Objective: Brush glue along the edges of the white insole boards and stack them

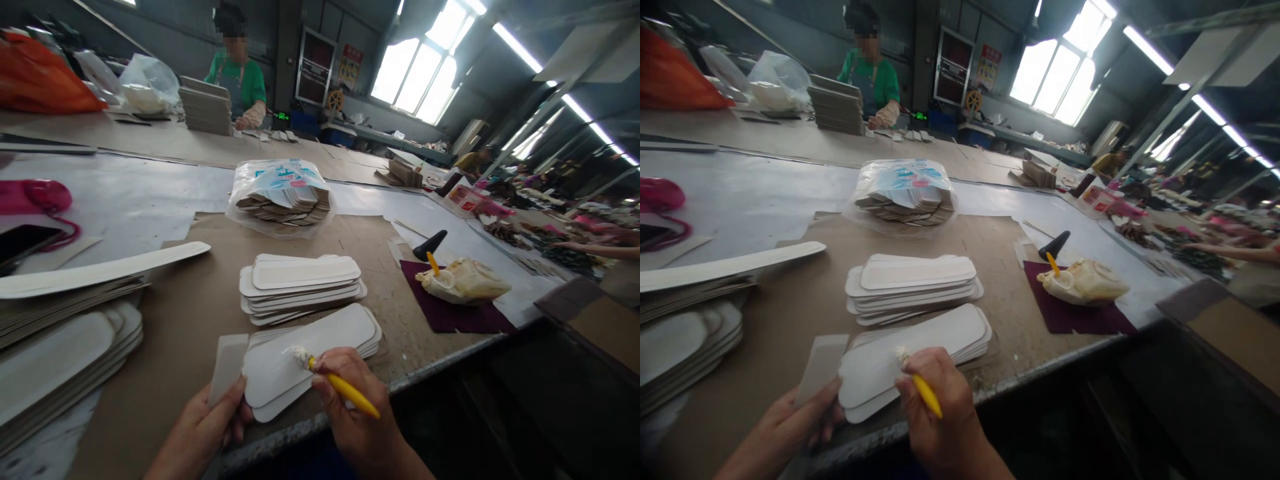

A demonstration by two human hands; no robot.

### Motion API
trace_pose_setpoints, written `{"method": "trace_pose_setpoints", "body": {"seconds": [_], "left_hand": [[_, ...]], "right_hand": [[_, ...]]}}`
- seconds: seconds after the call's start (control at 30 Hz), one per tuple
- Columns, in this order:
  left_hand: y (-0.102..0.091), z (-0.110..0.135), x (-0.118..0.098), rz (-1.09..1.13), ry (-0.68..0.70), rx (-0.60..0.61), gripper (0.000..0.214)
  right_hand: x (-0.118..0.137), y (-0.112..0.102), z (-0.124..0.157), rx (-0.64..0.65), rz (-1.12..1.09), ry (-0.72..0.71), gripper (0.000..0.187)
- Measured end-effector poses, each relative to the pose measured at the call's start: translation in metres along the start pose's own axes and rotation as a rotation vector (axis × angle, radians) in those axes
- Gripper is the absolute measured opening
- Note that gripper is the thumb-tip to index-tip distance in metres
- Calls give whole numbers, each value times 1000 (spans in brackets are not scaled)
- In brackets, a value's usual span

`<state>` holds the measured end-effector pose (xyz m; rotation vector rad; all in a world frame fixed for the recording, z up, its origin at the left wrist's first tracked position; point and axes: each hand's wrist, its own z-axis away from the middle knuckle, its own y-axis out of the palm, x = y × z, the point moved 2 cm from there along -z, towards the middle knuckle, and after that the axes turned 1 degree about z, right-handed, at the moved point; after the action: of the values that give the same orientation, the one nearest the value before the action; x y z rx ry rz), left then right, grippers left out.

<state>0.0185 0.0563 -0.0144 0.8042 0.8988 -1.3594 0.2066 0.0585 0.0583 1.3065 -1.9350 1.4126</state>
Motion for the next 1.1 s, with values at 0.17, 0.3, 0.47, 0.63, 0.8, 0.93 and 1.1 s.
{"method": "trace_pose_setpoints", "body": {"seconds": [0.17,0.3,0.47,0.63,0.8,0.93,1.1], "left_hand": [[1,3,-6,46,12,43,42],[1,2,-5,57,14,42,37],[1,-1,-2,42,39,76,39],[1,0,-7,32,38,57,38],[-6,11,-19,45,57,-18,39],[-3,22,-28,236,10,146,44],[10,33,-36,451,-119,281,42]], "right_hand": [[-6,25,-5,23,-411,415,17],[-9,23,-7,14,-278,389,20],[-6,25,-8,-27,-277,373,21],[-11,7,-14,-104,-51,340,21],[-2,-21,-21,-131,4,287,25],[6,-1,-29,69,-119,329,27],[13,33,-37,273,-440,437,26]]}}
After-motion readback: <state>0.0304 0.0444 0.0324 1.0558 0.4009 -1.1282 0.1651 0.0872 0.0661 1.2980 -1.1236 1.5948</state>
